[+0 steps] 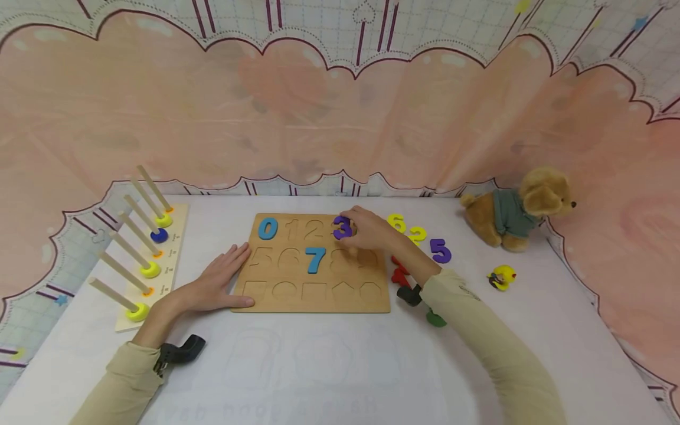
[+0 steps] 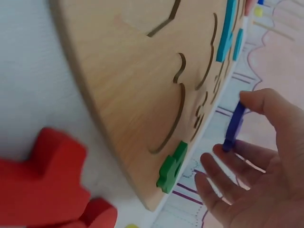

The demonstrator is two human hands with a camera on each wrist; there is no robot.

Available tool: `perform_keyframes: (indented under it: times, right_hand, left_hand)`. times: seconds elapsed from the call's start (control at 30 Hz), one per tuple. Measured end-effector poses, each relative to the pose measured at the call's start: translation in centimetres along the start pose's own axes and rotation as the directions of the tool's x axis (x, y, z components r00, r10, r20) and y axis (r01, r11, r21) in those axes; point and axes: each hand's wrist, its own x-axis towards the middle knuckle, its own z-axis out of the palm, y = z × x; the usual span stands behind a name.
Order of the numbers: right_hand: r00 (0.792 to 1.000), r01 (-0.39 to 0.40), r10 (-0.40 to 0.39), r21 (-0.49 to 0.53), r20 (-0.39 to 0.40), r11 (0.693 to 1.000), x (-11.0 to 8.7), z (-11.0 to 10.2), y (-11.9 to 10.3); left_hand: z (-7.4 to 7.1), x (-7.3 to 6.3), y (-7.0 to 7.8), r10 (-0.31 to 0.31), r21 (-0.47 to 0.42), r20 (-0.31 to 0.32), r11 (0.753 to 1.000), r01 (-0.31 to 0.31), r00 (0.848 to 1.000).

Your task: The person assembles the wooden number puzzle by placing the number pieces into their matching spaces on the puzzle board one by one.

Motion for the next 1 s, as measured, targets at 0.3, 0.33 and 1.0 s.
perform_keyframes:
  times: [0.3, 0.33, 1.0]
  right_hand:
    - [0.997, -0.03, 0.032, -0.033, 0.064, 0.999, 1.5, 0.3, 0.1]
    - [0.998, -0.022, 0.025, -0.035, 0.065, 0.999, 1.6, 0.3, 0.1]
    - [0.994, -0.009, 0.02, -0.106, 0.11, 0.994, 2.6, 0.1, -0.5]
  left_hand:
    - [0.0, -0.2, 0.3, 0.004, -0.007, -0.001, 1.0, -0.004, 1.0]
    - [0.0, -0.2, 0.3, 0.005, -0.008, -0.002, 1.0, -0.005, 1.0]
    - [-0.1, -0.1, 0.1, -0.001, -0.002, -0.006, 1.0, 0.001, 1.0]
